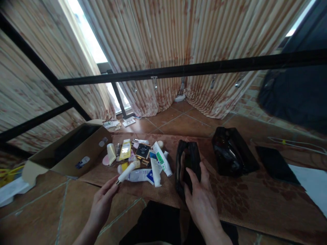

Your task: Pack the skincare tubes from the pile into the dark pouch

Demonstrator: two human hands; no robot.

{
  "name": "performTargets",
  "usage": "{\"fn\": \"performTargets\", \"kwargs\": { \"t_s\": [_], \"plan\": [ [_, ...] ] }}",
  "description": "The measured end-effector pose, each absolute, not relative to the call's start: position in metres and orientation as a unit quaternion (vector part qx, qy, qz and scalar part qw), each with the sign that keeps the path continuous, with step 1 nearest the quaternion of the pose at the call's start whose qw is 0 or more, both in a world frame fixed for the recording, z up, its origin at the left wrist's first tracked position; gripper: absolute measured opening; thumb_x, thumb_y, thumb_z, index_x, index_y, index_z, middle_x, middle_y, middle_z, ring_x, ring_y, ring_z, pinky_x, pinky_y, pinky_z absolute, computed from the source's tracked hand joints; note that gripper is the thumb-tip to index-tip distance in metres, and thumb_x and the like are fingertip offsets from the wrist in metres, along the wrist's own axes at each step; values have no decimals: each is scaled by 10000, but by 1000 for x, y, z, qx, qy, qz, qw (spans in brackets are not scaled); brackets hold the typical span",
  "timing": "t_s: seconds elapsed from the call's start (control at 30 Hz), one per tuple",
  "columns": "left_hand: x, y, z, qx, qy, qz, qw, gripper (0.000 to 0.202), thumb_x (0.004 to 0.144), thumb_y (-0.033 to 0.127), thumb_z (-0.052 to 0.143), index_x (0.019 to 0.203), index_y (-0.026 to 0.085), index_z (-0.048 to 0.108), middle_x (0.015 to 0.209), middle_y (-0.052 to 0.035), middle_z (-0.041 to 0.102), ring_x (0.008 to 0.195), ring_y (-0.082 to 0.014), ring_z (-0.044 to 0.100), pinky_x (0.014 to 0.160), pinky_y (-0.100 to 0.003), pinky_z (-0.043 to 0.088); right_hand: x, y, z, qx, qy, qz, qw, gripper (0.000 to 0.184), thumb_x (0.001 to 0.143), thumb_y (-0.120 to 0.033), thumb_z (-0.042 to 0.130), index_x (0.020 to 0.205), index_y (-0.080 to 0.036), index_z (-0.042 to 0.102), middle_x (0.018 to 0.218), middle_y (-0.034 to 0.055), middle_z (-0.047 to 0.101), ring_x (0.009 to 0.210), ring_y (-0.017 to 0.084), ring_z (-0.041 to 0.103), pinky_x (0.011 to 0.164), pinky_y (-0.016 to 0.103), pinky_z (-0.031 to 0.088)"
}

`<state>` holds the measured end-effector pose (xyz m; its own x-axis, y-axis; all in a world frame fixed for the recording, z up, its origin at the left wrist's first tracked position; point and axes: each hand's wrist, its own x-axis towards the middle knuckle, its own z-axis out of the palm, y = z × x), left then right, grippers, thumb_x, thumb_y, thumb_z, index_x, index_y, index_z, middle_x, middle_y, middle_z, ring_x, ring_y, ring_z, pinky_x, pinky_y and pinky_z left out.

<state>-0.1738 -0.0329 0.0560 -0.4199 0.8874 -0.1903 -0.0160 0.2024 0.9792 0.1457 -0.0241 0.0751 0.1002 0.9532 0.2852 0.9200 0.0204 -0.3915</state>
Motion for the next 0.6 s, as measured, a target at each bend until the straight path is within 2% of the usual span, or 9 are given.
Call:
{"fn": "performTargets", "kwargs": {
  "t_s": [0.1, 0.27, 0.43, 0.6],
  "plan": [
    [-157, -31, 72, 360, 621, 532, 449, 567, 634, 381, 766, 1139, 149, 652, 1118, -103, 702, 1060, -280, 630, 911, -346, 505, 145, -24, 74, -695, -673, 30, 252, 385, 880, -290, 451, 1248, -213, 534, 1530, 112, 167, 1368, 323, 326, 975, 453, 489],
    [-129, -27, 91, 424, 569, 531, 464, 529, 666, 377, 746, 1139, 165, 642, 1187, -105, 667, 1135, -299, 593, 939, -369, 503, 143, -25, 80, -708, -661, 45, 244, 391, 895, -306, 431, 1259, -196, 527, 1531, 119, 161, 1356, 323, 348, 937, 428, 517],
    [-114, -26, 92, 426, 531, 528, 508, 474, 683, 348, 744, 1106, 165, 629, 1168, -108, 666, 1087, -283, 612, 933, -370, 491, 143, -27, 85, -728, -636, 66, 247, 420, 902, -327, 422, 1308, -243, 489, 1540, 105, 179, 1305, 323, 427, 805, 408, 575],
    [-101, -23, 96, 421, 499, 535, 536, 405, 723, 303, 720, 1094, 180, 615, 1107, -79, 677, 1040, -243, 612, 915, -337, 468, 143, -29, 83, -725, -617, 82, 295, 465, 883, -329, 450, 1340, -243, 443, 1527, 96, 237, 1331, 297, 395, 861, 406, 557]
  ]
}}
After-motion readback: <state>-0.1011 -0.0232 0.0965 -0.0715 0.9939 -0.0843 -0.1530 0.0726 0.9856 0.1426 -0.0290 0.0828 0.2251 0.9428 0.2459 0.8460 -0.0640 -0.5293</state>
